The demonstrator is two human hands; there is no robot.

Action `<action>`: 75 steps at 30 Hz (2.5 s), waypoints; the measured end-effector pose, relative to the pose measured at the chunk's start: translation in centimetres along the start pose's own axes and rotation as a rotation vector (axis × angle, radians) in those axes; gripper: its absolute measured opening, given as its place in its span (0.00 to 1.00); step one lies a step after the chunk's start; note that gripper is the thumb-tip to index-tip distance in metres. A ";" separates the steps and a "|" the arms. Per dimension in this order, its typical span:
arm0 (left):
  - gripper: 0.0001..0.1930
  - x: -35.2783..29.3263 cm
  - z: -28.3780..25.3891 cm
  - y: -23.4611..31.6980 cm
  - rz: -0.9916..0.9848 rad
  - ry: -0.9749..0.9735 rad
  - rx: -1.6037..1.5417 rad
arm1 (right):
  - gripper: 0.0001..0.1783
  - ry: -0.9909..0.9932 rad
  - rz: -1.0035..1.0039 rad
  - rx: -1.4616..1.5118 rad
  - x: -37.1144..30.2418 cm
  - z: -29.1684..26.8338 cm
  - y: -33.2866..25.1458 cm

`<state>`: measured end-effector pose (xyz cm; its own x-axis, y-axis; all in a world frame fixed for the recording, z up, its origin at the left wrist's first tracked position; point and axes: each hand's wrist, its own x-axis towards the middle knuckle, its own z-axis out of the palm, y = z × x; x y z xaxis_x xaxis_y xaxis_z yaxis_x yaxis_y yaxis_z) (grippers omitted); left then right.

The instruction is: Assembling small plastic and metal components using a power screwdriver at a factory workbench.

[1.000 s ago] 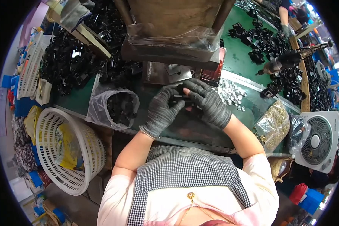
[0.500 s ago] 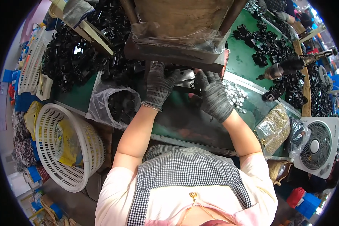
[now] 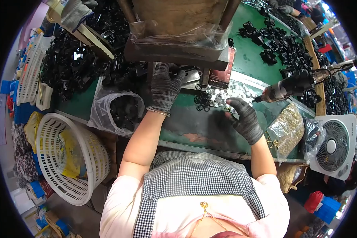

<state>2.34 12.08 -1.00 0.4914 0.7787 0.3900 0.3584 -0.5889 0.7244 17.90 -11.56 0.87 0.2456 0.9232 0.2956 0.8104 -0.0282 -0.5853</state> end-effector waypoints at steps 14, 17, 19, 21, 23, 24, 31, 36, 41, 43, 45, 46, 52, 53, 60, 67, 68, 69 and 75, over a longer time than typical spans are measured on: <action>0.20 -7.9 0.4 7.4 0.532 -0.782 0.444 | 0.10 -0.185 0.276 -0.282 -2.3 1.7 2.5; 0.19 -9.0 -2.2 6.0 0.473 -0.524 0.203 | 0.09 -0.291 0.275 -0.332 -1.3 2.8 1.5; 0.17 -9.8 -4.5 3.5 0.289 -0.353 0.103 | 0.08 -0.293 0.282 -0.360 -2.1 2.6 2.3; 0.15 -10.7 -7.6 -1.3 0.118 -0.192 0.340 | 0.08 -0.292 0.297 -0.376 -2.4 2.5 3.1; 0.15 -10.1 -10.3 -4.4 0.048 0.019 0.586 | 0.08 -0.259 0.301 -0.365 -2.7 2.6 3.5; 0.16 -9.8 -11.1 -5.5 -0.017 0.106 0.610 | 0.08 -0.244 0.308 -0.364 -3.1 2.6 3.5; 0.22 -8.5 -9.5 -9.2 -0.104 0.047 0.991 | 0.10 -0.330 0.477 -0.416 -0.8 2.2 1.4; 0.17 -9.4 -7.9 -6.4 -0.037 -0.005 0.928 | 0.10 -0.363 0.525 -0.425 -1.4 1.8 2.0; 0.10 -10.8 -4.6 -5.1 0.177 -0.060 0.581 | 0.09 -0.386 0.474 -0.473 -1.3 1.7 1.6; 0.12 -10.5 -3.2 -3.2 0.171 -0.124 0.491 | 0.08 -0.388 0.461 -0.423 -1.3 1.5 1.8; 0.13 -9.7 -3.0 -1.8 0.164 -0.186 0.403 | 0.08 -0.389 0.451 -0.396 -1.1 1.4 1.6; 0.14 -9.3 -3.0 -1.4 0.152 -0.238 0.435 | 0.08 -0.329 0.426 -0.327 -0.9 1.3 1.3; 0.18 -6.1 -2.5 2.4 -0.041 -0.615 0.649 | 0.08 -0.068 0.372 0.207 -0.1 1.1 -0.4; 0.18 -6.0 -2.3 2.4 -0.034 -0.618 0.647 | 0.08 -0.063 0.376 0.206 -0.1 1.3 -0.7; 0.10 -5.6 -2.2 2.4 0.115 -0.474 0.359 | 0.07 -0.244 0.401 0.483 -0.4 0.8 -0.7; 0.10 -8.4 -1.1 6.1 0.197 -0.550 -0.205 | 0.09 -0.302 0.510 0.897 0.6 0.8 0.2; 0.10 -8.7 -0.9 6.2 0.239 -0.543 -0.189 | 0.09 -0.341 0.486 0.901 0.7 1.1 0.4; 0.10 -8.8 -0.7 6.2 0.242 -0.543 -0.191 | 0.09 -0.338 0.486 0.899 0.8 1.2 0.5; 0.09 -9.2 -0.3 6.5 0.271 -0.499 -0.137 | 0.12 -0.411 0.539 0.794 1.0 1.8 0.5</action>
<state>-0.12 1.10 0.33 0.8777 0.3883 0.2808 0.0779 -0.6939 0.7159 17.59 -9.92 -0.43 0.1506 0.9264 -0.3452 0.0277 -0.3530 -0.9352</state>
